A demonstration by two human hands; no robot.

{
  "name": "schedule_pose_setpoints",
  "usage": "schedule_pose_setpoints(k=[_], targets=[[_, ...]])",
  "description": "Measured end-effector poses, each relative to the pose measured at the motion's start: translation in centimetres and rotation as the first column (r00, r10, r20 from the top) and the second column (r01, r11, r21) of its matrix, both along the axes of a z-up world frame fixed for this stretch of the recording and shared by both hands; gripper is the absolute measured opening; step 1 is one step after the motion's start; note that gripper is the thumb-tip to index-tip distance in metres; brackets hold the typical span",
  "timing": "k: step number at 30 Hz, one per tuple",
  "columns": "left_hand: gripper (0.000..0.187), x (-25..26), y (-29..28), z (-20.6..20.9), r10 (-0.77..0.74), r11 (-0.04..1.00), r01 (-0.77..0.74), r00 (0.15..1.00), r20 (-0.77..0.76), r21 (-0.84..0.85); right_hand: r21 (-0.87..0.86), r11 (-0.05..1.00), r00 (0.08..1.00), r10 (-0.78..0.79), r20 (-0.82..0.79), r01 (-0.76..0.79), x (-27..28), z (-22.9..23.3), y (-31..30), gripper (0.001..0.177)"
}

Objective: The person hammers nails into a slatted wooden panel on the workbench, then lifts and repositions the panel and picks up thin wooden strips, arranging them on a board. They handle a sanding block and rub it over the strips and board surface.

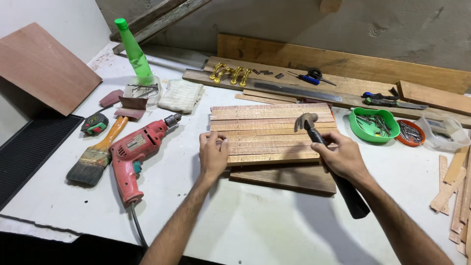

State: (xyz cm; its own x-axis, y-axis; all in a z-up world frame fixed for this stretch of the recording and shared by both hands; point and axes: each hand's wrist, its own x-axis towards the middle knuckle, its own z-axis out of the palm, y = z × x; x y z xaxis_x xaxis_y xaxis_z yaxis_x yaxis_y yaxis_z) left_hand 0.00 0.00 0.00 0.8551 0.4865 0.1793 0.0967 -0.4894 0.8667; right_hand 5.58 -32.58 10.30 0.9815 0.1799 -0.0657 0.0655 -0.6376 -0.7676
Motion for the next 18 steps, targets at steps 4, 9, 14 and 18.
schedule_pose_setpoints(k=[4, 9, 14, 18], targets=[[0.014, -0.8, -1.3, -2.7, -0.036, 0.999, 0.036, 0.996, 0.086, 0.000, 0.042, 0.994, 0.994, 0.099, 0.044, -0.101, -0.1, -1.4, 2.3, 0.032], [0.014, -1.3, -3.0, -4.5, -0.079, 0.996, 0.068, 0.978, 0.191, 0.062, 0.175, 0.973, 0.969, 0.178, -0.170, -0.148, -0.3, -3.1, 5.3, 0.031], [0.012, -2.4, -3.5, -2.3, -0.051, 0.982, 0.032, 0.994, 0.096, 0.187, 0.363, 0.915, 0.931, 0.275, -0.242, -0.176, 1.5, -6.5, 8.0, 0.028], [0.014, -2.8, -3.7, -1.7, 0.031, 0.863, -0.135, 0.976, 0.214, 0.487, 0.506, 0.838, 0.866, 0.395, -0.307, -0.203, 1.6, -7.1, 9.3, 0.026]])
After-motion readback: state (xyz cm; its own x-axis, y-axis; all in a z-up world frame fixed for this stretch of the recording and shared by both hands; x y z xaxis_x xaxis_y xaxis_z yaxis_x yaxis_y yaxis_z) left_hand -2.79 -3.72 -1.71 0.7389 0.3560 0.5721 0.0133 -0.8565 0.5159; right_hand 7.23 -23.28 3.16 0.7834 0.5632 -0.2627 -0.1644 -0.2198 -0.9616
